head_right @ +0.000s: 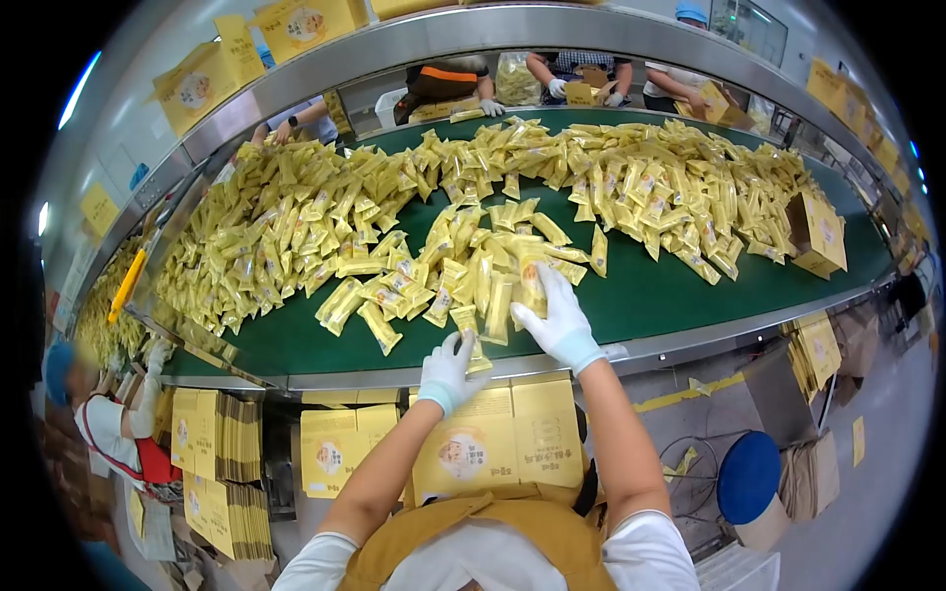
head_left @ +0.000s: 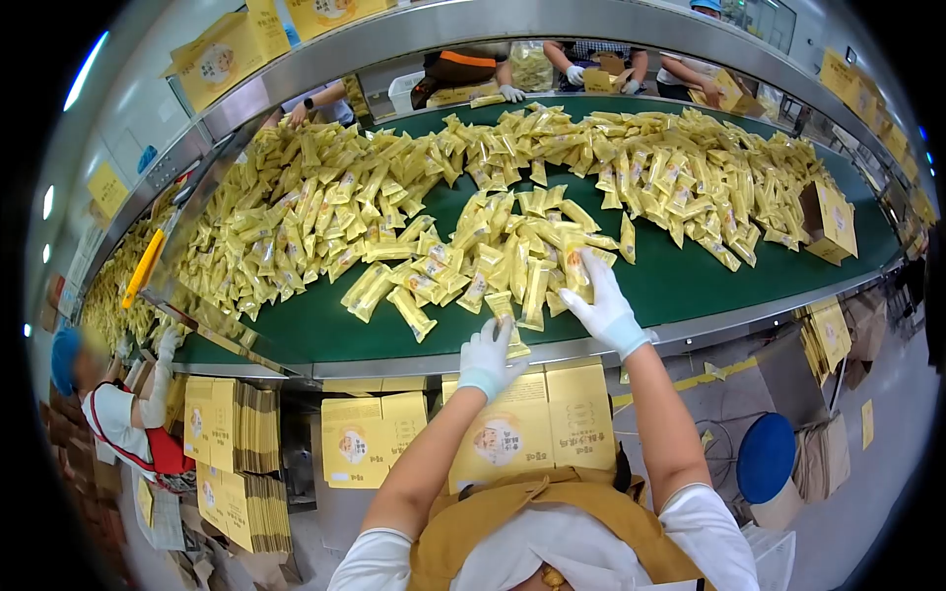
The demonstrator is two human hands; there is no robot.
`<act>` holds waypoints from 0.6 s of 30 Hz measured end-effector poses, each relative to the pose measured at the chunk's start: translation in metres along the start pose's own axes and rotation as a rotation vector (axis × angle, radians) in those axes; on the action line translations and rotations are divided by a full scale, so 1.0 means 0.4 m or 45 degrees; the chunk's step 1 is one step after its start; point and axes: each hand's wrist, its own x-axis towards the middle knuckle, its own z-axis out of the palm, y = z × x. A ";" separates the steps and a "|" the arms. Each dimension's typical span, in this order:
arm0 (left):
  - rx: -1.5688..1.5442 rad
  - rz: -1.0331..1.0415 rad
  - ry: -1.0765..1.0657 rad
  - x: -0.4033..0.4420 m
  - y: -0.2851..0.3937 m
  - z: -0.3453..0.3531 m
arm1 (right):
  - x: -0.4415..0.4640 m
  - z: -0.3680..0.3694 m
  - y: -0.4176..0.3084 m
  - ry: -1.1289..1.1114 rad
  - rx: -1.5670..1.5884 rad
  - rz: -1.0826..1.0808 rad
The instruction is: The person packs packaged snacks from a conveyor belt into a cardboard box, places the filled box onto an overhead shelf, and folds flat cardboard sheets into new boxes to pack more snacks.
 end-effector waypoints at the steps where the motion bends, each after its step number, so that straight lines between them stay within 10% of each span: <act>1: -0.108 -0.007 0.041 0.001 -0.014 0.010 | -0.004 -0.001 0.003 -0.002 0.009 -0.015; 7: -0.517 -0.047 0.608 -0.217 -0.139 0.065 | -0.245 -0.003 0.164 -0.243 0.116 0.570; 12: -0.398 -0.796 0.445 -0.334 -0.229 0.218 | -0.424 0.098 0.247 -0.375 -0.132 1.015; 18: -0.964 -0.904 0.072 -0.308 -0.201 0.215 | -0.416 0.097 0.188 -0.454 0.126 1.238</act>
